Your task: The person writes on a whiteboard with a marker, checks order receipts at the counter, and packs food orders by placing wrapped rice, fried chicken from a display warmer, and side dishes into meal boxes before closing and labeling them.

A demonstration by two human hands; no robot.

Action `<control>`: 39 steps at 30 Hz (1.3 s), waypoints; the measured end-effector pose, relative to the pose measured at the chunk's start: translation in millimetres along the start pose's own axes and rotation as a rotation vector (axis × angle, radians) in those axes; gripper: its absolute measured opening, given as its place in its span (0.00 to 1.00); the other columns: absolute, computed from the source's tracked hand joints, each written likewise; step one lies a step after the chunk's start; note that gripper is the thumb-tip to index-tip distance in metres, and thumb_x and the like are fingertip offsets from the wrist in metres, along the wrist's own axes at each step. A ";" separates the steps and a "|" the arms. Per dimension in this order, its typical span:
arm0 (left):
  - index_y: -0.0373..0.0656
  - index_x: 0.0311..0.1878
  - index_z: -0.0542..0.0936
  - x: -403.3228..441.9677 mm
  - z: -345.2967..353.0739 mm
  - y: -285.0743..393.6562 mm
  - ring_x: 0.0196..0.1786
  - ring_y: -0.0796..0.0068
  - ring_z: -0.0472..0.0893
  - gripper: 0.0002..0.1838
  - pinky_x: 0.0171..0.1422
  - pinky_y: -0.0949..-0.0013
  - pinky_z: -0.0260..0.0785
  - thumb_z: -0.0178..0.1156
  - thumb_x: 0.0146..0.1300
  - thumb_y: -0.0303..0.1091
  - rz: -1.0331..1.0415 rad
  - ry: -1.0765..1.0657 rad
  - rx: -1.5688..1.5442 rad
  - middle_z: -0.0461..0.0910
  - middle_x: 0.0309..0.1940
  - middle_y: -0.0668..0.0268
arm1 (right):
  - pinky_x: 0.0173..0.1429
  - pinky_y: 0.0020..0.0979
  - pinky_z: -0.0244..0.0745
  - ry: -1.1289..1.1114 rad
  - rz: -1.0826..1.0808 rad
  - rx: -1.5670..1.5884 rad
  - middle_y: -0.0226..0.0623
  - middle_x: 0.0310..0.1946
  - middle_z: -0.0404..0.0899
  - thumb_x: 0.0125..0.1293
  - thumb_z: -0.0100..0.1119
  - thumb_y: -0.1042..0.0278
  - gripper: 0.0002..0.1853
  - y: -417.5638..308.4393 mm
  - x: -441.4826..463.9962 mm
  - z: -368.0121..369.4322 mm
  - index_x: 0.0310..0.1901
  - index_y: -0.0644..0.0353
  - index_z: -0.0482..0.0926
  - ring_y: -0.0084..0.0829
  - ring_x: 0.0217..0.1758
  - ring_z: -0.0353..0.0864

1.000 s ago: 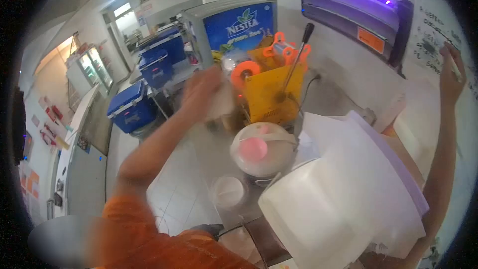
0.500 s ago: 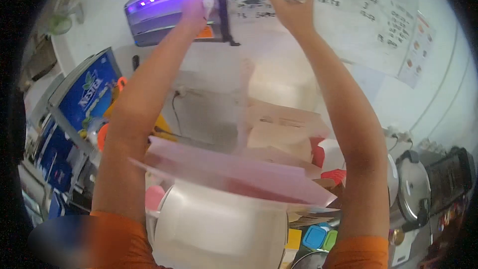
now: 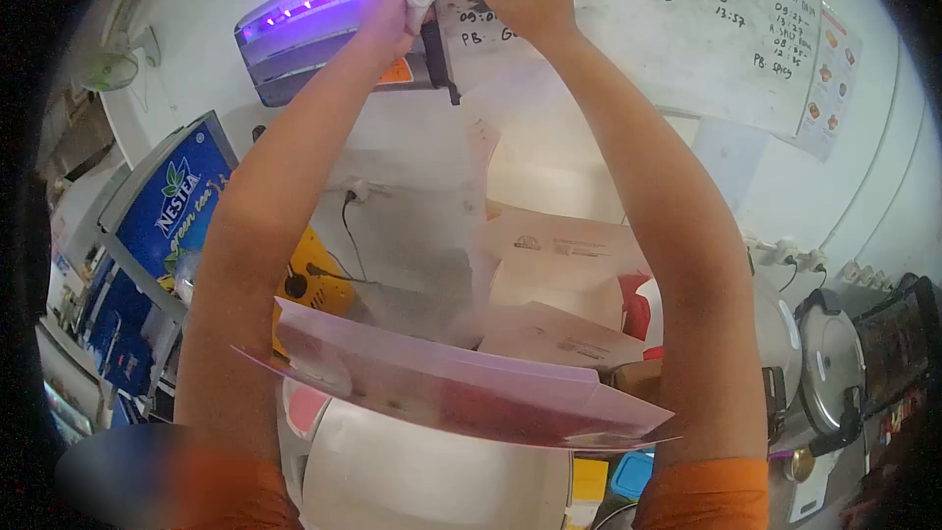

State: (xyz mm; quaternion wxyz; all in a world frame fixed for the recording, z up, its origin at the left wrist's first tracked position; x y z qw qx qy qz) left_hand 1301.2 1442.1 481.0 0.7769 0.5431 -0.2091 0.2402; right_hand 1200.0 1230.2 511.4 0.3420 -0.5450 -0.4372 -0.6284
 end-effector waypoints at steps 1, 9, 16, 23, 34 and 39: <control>0.40 0.62 0.70 -3.8 0.6 2.4 0.49 0.64 0.85 0.22 0.53 0.53 0.82 0.53 0.75 0.47 0.002 0.003 -0.005 0.81 0.50 0.62 | 0.37 0.43 0.77 -0.011 0.005 -0.012 0.42 0.25 0.84 0.55 0.68 0.69 0.06 0.5 0.1 2.1 0.33 0.60 0.84 0.44 0.30 0.83; 0.41 0.59 0.70 -28.3 8.3 10.8 0.45 0.64 0.85 0.21 0.53 0.54 0.81 0.56 0.73 0.46 -0.016 0.052 -0.021 0.78 0.46 0.66 | 0.43 0.29 0.81 -0.046 0.007 -0.129 0.38 0.34 0.89 0.61 0.71 0.64 0.11 -2.3 -6.2 4.1 0.42 0.60 0.88 0.29 0.36 0.88; 0.40 0.60 0.69 -26.6 8.9 11.3 0.46 0.65 0.84 0.22 0.50 0.56 0.81 0.56 0.74 0.46 -0.004 0.001 -0.006 0.79 0.48 0.64 | 0.42 0.33 0.81 -0.090 0.097 -0.128 0.38 0.33 0.88 0.59 0.70 0.60 0.12 9.6 -8.1 4.5 0.39 0.58 0.89 0.32 0.33 0.87; 0.38 0.66 0.67 -27.9 10.4 11.5 0.50 0.65 0.85 0.25 0.55 0.56 0.82 0.54 0.75 0.45 -0.017 0.021 -0.030 0.79 0.57 0.58 | 0.43 0.32 0.81 -0.067 0.097 -0.117 0.37 0.34 0.88 0.60 0.69 0.60 0.11 11.1 -7.1 1.0 0.39 0.57 0.89 0.32 0.34 0.87; 0.34 0.60 0.71 -24.6 8.7 8.8 0.48 0.66 0.82 0.23 0.47 0.62 0.80 0.56 0.73 0.44 0.013 0.026 -0.047 0.76 0.53 0.57 | 0.42 0.28 0.80 -0.027 0.158 -0.130 0.34 0.34 0.88 0.61 0.71 0.64 0.09 12.4 -10.4 -10.8 0.40 0.56 0.88 0.26 0.34 0.86; 0.34 0.61 0.71 -32.0 9.5 16.1 0.49 0.66 0.82 0.23 0.48 0.63 0.80 0.55 0.73 0.44 0.022 0.023 -0.033 0.76 0.54 0.57 | 0.39 0.27 0.78 0.030 0.104 -0.095 0.31 0.31 0.86 0.61 0.71 0.64 0.07 3.4 -3.0 -20.1 0.39 0.55 0.88 0.23 0.32 0.83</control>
Point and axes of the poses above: each hand's wrist, its own x-axis towards the middle knuckle, its own z-axis out of the palm, y = z × x, the point moved 8 cm from there along x, towards the middle knuckle
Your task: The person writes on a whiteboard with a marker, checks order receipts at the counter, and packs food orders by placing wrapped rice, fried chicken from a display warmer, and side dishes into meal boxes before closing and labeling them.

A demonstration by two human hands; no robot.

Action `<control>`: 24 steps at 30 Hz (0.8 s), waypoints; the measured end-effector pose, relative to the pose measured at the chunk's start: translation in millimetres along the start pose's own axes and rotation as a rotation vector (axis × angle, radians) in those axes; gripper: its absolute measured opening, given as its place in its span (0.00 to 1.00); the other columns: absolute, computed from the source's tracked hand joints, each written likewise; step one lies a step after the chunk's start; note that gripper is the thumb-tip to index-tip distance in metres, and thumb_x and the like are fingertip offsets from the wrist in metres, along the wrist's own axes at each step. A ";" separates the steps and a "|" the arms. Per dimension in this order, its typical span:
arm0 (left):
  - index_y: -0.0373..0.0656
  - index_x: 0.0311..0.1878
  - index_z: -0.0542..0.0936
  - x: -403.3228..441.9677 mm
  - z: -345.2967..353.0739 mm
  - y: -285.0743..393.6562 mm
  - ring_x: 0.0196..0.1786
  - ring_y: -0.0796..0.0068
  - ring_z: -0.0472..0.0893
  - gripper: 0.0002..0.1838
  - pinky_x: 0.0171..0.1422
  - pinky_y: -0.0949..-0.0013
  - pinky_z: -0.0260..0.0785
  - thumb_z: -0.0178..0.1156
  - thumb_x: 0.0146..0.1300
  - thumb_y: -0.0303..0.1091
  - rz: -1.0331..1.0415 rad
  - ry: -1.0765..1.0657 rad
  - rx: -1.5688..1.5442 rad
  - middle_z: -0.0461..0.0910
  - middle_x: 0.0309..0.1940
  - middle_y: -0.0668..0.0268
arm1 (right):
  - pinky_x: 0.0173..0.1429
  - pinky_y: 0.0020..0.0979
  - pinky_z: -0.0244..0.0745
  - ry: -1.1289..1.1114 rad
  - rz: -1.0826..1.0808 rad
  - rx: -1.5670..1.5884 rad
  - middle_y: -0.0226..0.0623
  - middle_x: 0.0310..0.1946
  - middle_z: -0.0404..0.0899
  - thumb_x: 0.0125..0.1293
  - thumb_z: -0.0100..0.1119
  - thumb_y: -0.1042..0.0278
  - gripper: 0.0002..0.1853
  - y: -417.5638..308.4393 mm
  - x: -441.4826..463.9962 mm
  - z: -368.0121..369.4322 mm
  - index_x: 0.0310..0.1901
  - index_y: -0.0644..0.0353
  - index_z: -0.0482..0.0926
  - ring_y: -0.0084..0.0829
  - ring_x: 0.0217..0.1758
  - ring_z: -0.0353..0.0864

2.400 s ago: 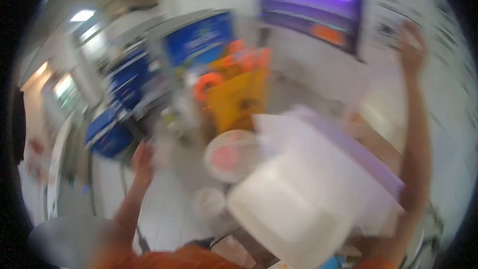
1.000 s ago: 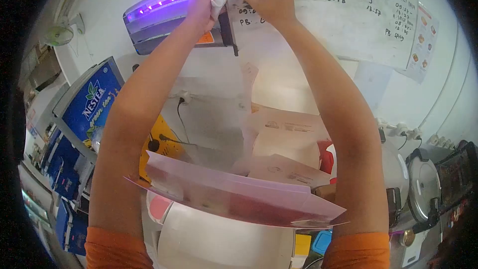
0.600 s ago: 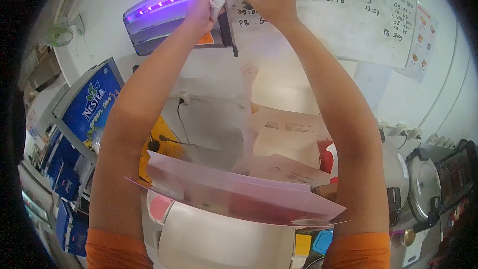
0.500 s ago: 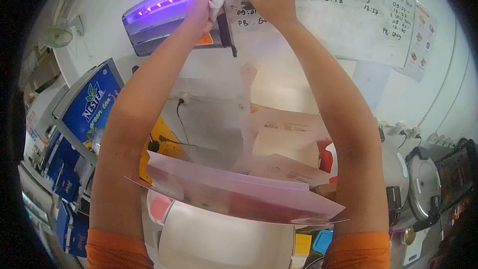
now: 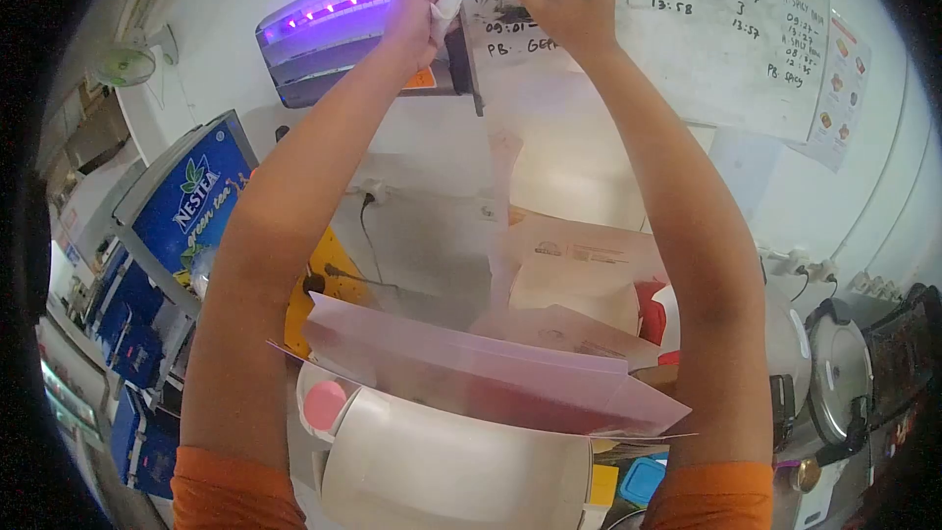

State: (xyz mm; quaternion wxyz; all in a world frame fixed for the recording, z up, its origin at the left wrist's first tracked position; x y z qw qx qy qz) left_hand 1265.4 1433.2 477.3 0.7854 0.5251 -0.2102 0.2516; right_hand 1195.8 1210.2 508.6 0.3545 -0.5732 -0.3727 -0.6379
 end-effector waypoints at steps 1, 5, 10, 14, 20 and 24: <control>0.36 0.63 0.70 1.1 0.2 -1.1 0.50 0.66 0.83 0.25 0.50 0.61 0.80 0.55 0.74 0.45 -0.003 -0.003 0.021 0.77 0.56 0.57 | 0.39 0.27 0.78 -0.007 -0.013 0.007 0.31 0.31 0.86 0.61 0.71 0.64 0.07 1.6 0.3 -0.2 0.39 0.54 0.88 0.23 0.32 0.83; 0.37 0.60 0.70 1.2 1.5 -1.8 0.48 0.66 0.83 0.22 0.50 0.61 0.80 0.55 0.74 0.45 -0.019 -0.031 0.018 0.78 0.52 0.59 | 0.39 0.28 0.78 -0.069 -0.049 -0.047 0.31 0.30 0.85 0.60 0.72 0.64 0.07 3.4 2.1 4.8 0.38 0.54 0.88 0.23 0.32 0.82; 0.35 0.54 0.73 11.3 -0.8 -10.8 0.44 0.66 0.83 0.19 0.48 0.64 0.80 0.56 0.72 0.43 -0.025 -0.028 -0.068 0.78 0.46 0.58 | 0.40 0.29 0.79 -0.089 -0.044 -0.099 0.31 0.30 0.86 0.59 0.72 0.63 0.08 5.3 0.8 4.1 0.38 0.54 0.88 0.26 0.33 0.84; 0.35 0.53 0.73 6.2 0.5 -8.1 0.44 0.66 0.83 0.19 0.47 0.64 0.80 0.56 0.72 0.42 0.003 -0.013 -0.089 0.78 0.45 0.58 | 0.42 0.30 0.81 -0.092 0.000 -0.070 0.32 0.31 0.86 0.58 0.71 0.63 0.09 14.3 -1.1 6.0 0.38 0.55 0.88 0.28 0.35 0.86; 0.36 0.56 0.74 8.3 -3.2 -10.5 0.43 0.67 0.82 0.20 0.45 0.64 0.78 0.57 0.71 0.42 -0.032 0.010 -0.084 0.79 0.45 0.60 | 0.42 0.29 0.81 -0.081 -0.030 -0.081 0.34 0.34 0.87 0.59 0.70 0.63 0.09 12.5 1.7 1.1 0.38 0.56 0.88 0.28 0.34 0.87; 0.38 0.59 0.74 9.4 -5.2 -12.0 0.44 0.68 0.82 0.22 0.45 0.63 0.78 0.59 0.71 0.44 -0.034 0.022 -0.060 0.79 0.47 0.60 | 0.41 0.29 0.81 -0.079 0.017 -0.042 0.35 0.35 0.87 0.59 0.70 0.63 0.09 14.5 1.6 -1.7 0.38 0.57 0.88 0.29 0.34 0.87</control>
Point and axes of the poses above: each hand's wrist, its own x-axis towards the middle knuckle, its own z-axis out of the palm, y = z × x, the point moved 8 cm from there along x, towards the middle knuckle
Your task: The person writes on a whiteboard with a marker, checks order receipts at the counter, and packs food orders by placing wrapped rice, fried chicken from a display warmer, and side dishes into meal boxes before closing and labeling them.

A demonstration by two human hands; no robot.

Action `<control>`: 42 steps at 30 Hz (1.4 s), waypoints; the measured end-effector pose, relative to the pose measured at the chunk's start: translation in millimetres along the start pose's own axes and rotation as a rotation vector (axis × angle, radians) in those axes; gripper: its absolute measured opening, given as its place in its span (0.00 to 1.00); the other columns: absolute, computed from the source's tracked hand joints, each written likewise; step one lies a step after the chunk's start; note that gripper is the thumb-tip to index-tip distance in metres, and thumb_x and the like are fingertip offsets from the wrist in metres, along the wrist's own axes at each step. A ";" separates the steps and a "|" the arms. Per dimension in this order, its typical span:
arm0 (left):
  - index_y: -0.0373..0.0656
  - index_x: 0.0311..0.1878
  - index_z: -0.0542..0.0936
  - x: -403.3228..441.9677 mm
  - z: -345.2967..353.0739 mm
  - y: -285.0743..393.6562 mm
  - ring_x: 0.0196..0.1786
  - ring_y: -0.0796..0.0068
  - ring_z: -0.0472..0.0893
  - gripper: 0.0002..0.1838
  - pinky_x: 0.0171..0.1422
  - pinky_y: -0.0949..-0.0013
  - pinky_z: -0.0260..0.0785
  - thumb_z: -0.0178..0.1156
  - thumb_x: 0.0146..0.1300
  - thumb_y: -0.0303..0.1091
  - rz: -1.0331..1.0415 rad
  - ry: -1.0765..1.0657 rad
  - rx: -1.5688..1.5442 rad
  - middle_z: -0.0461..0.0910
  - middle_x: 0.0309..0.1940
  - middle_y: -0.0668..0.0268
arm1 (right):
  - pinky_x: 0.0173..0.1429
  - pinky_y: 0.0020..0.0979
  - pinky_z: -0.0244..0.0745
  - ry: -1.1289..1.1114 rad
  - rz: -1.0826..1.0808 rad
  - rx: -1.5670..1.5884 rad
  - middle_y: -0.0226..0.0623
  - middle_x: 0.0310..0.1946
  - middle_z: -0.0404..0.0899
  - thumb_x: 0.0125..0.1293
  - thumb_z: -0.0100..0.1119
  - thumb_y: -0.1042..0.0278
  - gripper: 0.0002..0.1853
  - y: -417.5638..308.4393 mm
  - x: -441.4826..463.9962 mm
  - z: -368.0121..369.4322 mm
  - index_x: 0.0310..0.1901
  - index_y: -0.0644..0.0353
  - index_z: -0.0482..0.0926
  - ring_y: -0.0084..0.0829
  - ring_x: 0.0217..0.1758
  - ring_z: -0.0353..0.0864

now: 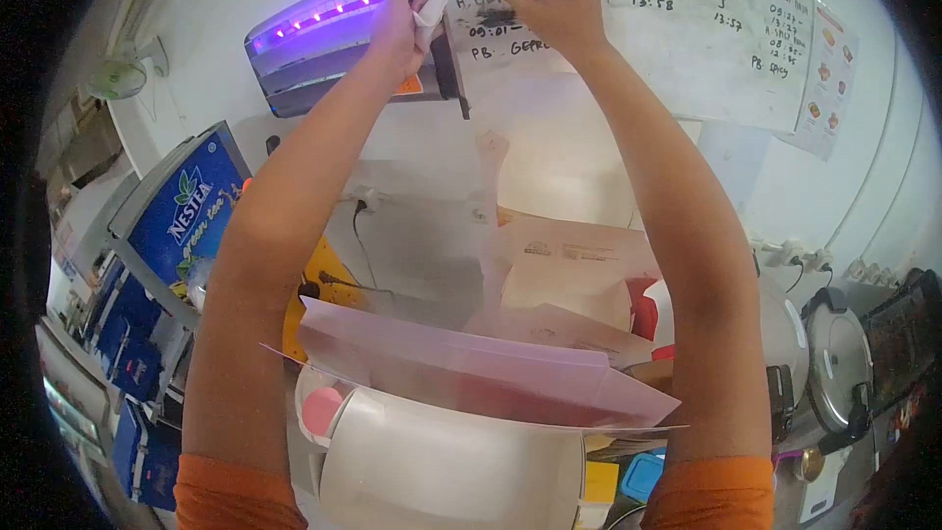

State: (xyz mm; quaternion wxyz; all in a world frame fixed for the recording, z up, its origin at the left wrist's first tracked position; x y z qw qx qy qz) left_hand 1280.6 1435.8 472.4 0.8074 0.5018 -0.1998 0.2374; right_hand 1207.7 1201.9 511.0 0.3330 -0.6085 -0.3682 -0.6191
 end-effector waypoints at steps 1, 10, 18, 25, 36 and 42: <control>0.38 0.59 0.72 1.2 0.8 -0.4 0.45 0.67 0.83 0.21 0.48 0.61 0.79 0.57 0.72 0.44 -0.006 -0.014 0.006 0.80 0.47 0.61 | 0.41 0.29 0.81 0.014 0.002 -0.005 0.35 0.35 0.87 0.59 0.70 0.63 0.09 -0.1 0.1 -2.6 0.38 0.57 0.88 0.28 0.34 0.87; 0.37 0.63 0.72 0.5 -1.3 -2.7 0.52 0.67 0.81 0.25 0.54 0.63 0.77 0.58 0.71 0.45 -0.007 0.031 -0.003 0.77 0.56 0.58 | 0.37 0.27 0.80 0.037 0.092 0.026 0.34 0.31 0.87 0.58 0.70 0.65 0.07 4.0 1.7 -17.1 0.36 0.56 0.87 0.25 0.32 0.86; 0.38 0.63 0.71 -12.1 1.9 3.3 0.53 0.68 0.82 0.25 0.53 0.62 0.78 0.59 0.71 0.45 -0.017 0.052 0.012 0.77 0.55 0.58 | 0.36 0.32 0.79 0.101 -0.022 -0.047 0.34 0.26 0.84 0.55 0.69 0.62 0.08 11.8 -2.0 -33.0 0.33 0.56 0.87 0.30 0.28 0.83; 0.39 0.65 0.70 -3.6 -1.1 -1.9 0.56 0.68 0.81 0.26 0.53 0.64 0.78 0.58 0.71 0.45 -0.040 0.008 0.012 0.76 0.59 0.58 | 0.37 0.32 0.79 0.085 0.029 0.024 0.34 0.28 0.85 0.56 0.71 0.60 0.09 20.8 -2.7 -28.8 0.36 0.54 0.88 0.30 0.29 0.84; 0.39 0.65 0.70 -9.8 1.0 3.7 0.55 0.66 0.81 0.27 0.54 0.65 0.77 0.60 0.71 0.45 -0.021 0.020 0.021 0.75 0.60 0.57 | 0.35 0.32 0.78 0.071 0.047 -0.016 0.34 0.27 0.84 0.54 0.70 0.61 0.09 14.7 -1.0 -34.8 0.34 0.55 0.88 0.30 0.28 0.83; 0.39 0.61 0.71 -11.3 1.4 3.4 0.50 0.67 0.83 0.24 0.51 0.64 0.78 0.61 0.69 0.44 -0.019 0.048 0.006 0.78 0.55 0.59 | 0.34 0.31 0.79 0.093 0.037 0.017 0.34 0.27 0.85 0.55 0.70 0.61 0.09 14.1 -0.4 -34.9 0.34 0.56 0.88 0.29 0.27 0.84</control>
Point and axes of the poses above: each hand's wrist, its own x-axis towards the middle knuckle, its own z-axis out of the palm, y = z × x, the point moved 8 cm from there along x, towards the middle knuckle
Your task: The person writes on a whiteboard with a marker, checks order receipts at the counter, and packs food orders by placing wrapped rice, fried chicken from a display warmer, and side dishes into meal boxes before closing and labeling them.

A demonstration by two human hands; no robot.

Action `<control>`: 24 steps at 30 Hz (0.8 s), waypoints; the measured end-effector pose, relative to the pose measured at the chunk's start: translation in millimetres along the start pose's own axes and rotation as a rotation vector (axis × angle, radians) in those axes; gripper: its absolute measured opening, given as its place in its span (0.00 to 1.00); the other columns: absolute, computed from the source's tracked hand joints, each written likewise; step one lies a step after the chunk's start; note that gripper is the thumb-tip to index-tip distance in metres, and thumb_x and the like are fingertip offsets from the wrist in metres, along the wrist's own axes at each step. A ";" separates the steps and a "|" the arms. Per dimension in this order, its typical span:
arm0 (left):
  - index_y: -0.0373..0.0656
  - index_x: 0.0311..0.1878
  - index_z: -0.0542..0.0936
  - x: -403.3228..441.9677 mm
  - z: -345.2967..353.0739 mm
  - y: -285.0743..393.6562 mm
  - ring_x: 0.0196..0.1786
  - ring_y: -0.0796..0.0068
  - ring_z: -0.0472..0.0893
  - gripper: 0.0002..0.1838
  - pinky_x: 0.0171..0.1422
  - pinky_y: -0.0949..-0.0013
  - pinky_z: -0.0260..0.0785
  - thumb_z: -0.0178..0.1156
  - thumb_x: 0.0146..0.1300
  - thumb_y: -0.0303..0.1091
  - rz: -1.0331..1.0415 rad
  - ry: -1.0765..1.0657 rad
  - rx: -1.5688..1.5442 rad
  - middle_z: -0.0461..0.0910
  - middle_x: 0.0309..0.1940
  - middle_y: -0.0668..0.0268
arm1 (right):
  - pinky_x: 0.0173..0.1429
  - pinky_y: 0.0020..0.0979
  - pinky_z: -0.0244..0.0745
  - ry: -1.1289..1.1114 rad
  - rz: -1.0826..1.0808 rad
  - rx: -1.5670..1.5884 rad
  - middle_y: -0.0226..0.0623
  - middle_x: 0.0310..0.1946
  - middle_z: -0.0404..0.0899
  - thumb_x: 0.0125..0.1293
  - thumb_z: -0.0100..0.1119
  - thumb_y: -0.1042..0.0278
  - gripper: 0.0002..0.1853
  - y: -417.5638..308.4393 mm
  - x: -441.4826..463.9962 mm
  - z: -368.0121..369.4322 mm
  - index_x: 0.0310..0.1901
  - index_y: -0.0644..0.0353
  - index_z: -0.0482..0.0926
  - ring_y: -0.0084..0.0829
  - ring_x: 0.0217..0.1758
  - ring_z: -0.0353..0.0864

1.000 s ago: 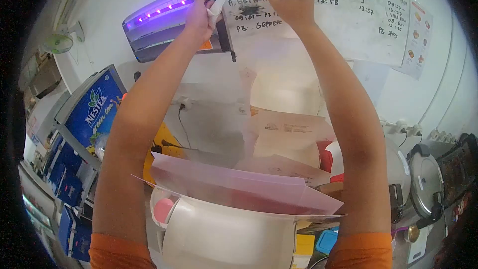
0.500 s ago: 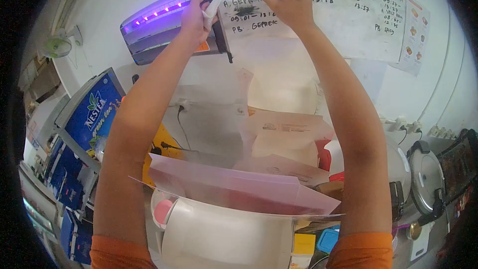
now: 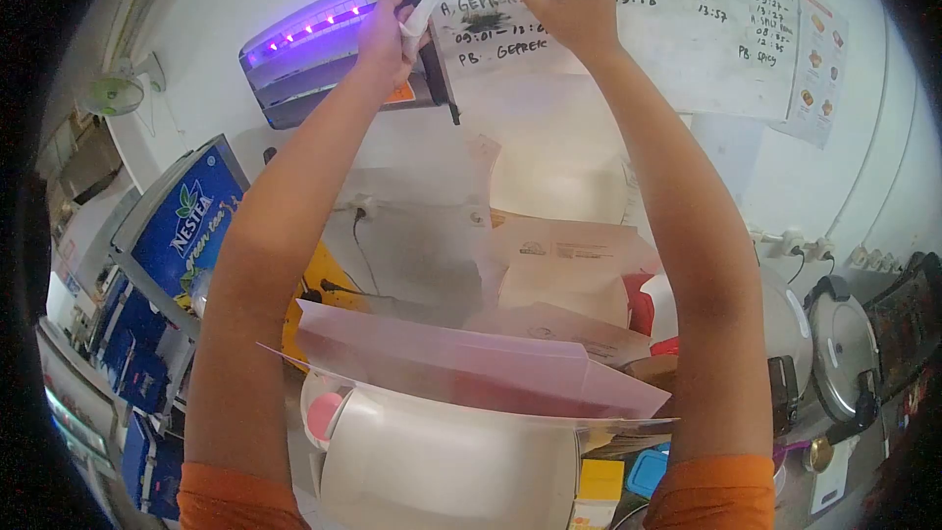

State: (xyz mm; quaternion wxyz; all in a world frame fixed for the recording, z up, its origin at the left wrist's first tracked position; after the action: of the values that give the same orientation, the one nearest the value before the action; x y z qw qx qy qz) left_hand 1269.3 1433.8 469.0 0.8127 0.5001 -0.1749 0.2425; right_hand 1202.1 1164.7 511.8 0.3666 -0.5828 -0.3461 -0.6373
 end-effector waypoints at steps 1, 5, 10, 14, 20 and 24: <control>0.40 0.61 0.71 0.6 0.1 0.1 0.50 0.67 0.83 0.24 0.50 0.64 0.78 0.61 0.69 0.44 0.001 -0.006 -0.002 0.78 0.55 0.59 | 0.34 0.31 0.79 -0.009 0.002 -0.009 0.34 0.27 0.85 0.55 0.70 0.61 0.09 -0.2 0.3 0.2 0.34 0.56 0.88 0.29 0.27 0.84; 0.39 0.60 0.70 8.7 -1.6 -4.0 0.49 0.67 0.83 0.24 0.49 0.64 0.78 0.60 0.69 0.44 -0.002 -0.054 -0.002 0.77 0.54 0.58 | 0.37 0.27 0.79 -0.021 -0.001 -0.062 0.32 0.28 0.86 0.59 0.71 0.63 0.08 -1.9 -0.5 -2.6 0.36 0.56 0.88 0.24 0.29 0.85; 0.39 0.60 0.70 9.1 -2.0 -3.6 0.47 0.66 0.83 0.22 0.47 0.63 0.80 0.58 0.71 0.43 -0.002 -0.037 0.002 0.78 0.54 0.58 | 0.37 0.26 0.79 -0.056 -0.001 -0.105 0.32 0.29 0.87 0.59 0.71 0.63 0.08 3.7 -0.6 -1.0 0.37 0.56 0.88 0.23 0.30 0.85; 0.39 0.59 0.70 7.1 -2.2 -2.5 0.43 0.66 0.85 0.19 0.46 0.61 0.82 0.56 0.74 0.42 0.002 -0.009 0.030 0.80 0.50 0.60 | 0.37 0.27 0.79 -0.055 -0.019 -0.107 0.31 0.30 0.88 0.59 0.70 0.64 0.07 0.8 0.4 -5.0 0.37 0.56 0.88 0.23 0.31 0.86; 0.38 0.59 0.69 12.4 -5.1 -4.3 0.44 0.64 0.85 0.20 0.49 0.60 0.82 0.56 0.73 0.43 0.012 -0.032 0.018 0.80 0.51 0.59 | 0.39 0.27 0.80 0.010 -0.007 -0.098 0.32 0.31 0.88 0.59 0.70 0.65 0.07 5.5 -1.4 -14.7 0.37 0.57 0.88 0.24 0.32 0.86; 0.38 0.61 0.66 13.6 -2.8 -4.3 0.45 0.62 0.85 0.22 0.51 0.59 0.83 0.55 0.74 0.43 0.006 -0.066 0.045 0.79 0.52 0.56 | 0.37 0.32 0.81 0.034 -0.020 -0.063 0.35 0.28 0.87 0.55 0.70 0.63 0.08 5.6 -2.0 -16.7 0.33 0.56 0.88 0.31 0.29 0.86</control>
State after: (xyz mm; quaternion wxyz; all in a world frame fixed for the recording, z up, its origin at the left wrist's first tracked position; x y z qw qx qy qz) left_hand 1283.0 1437.6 471.8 0.7943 0.5254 -0.1977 0.2324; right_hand 1198.9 1147.6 508.5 0.3475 -0.5795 -0.3253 -0.6615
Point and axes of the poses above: each hand's wrist, its own x-axis towards the middle knuckle, its own z-axis out of the palm, y = z × x, the point moved 8 cm from there along x, towards the middle knuckle
